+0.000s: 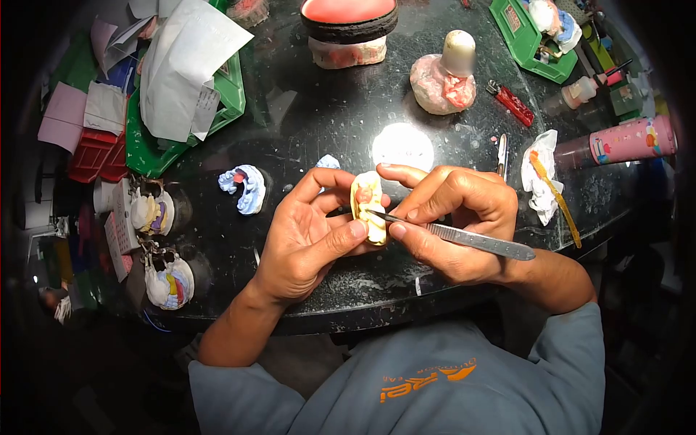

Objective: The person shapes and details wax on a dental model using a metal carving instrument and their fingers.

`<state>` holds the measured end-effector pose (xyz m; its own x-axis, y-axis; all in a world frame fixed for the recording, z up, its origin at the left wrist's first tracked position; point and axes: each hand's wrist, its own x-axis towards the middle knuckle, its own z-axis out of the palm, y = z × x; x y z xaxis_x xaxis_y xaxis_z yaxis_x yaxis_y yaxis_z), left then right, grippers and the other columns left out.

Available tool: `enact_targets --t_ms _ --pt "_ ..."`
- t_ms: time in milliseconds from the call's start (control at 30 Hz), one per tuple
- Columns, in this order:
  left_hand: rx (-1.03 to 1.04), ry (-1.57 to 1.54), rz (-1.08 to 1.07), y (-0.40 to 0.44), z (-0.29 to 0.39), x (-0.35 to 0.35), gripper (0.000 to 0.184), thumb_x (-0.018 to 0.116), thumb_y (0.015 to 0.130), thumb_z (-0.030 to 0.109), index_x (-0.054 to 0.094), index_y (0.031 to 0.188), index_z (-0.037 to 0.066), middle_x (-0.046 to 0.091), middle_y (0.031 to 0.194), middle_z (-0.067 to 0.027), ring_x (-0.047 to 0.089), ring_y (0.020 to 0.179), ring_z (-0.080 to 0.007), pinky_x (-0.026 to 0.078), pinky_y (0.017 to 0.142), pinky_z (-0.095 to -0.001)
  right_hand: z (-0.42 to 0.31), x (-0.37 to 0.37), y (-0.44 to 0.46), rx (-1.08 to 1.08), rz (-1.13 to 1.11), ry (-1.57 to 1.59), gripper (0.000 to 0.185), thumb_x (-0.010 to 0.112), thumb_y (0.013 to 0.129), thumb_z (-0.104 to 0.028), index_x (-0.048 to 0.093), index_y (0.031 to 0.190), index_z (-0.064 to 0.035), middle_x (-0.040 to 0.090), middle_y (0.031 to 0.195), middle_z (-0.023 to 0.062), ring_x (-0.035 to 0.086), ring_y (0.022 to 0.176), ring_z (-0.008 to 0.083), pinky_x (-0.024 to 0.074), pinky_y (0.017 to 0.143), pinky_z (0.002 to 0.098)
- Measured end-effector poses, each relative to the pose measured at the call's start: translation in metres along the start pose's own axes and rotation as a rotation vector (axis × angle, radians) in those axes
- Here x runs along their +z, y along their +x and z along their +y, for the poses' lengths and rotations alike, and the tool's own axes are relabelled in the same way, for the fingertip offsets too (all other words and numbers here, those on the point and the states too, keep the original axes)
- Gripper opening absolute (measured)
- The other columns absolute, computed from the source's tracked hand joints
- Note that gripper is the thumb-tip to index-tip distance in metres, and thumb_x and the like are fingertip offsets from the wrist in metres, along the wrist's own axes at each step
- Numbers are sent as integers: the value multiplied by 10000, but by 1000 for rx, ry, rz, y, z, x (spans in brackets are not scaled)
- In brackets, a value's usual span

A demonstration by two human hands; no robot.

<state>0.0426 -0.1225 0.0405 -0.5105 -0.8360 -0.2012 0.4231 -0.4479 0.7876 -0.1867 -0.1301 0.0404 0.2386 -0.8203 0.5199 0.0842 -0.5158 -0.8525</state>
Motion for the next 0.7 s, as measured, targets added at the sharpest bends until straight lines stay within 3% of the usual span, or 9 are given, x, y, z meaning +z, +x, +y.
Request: enact_targets --t_ms 167,500,700 --pt "2 27 15 0 1 3 493 727 980 70 446 1380 12 643 1289 -231 725 1131 -270 629 925 -355 0 -1 -3 95 47 109 135 768 826 58 665 791 -23 752 798 92 751 768 171 605 1007 536" --pt "-48 16 0 -1 5 4 483 657 1014 134 433 1412 -24 658 1276 -258 740 1115 -317 651 948 -410 -3 -2 4 -135 19 -45 126 744 773 109 690 821 5 751 800 104 731 731 192 637 952 518" --pt "-175 -159 -31 -1 10 -3 445 591 1055 154 473 1430 -55 656 1315 -277 738 1142 -354 651 953 -416 -1 -1 2 -144 38 -59 159 769 758 126 687 819 5 746 808 110 738 743 191 654 929 484"
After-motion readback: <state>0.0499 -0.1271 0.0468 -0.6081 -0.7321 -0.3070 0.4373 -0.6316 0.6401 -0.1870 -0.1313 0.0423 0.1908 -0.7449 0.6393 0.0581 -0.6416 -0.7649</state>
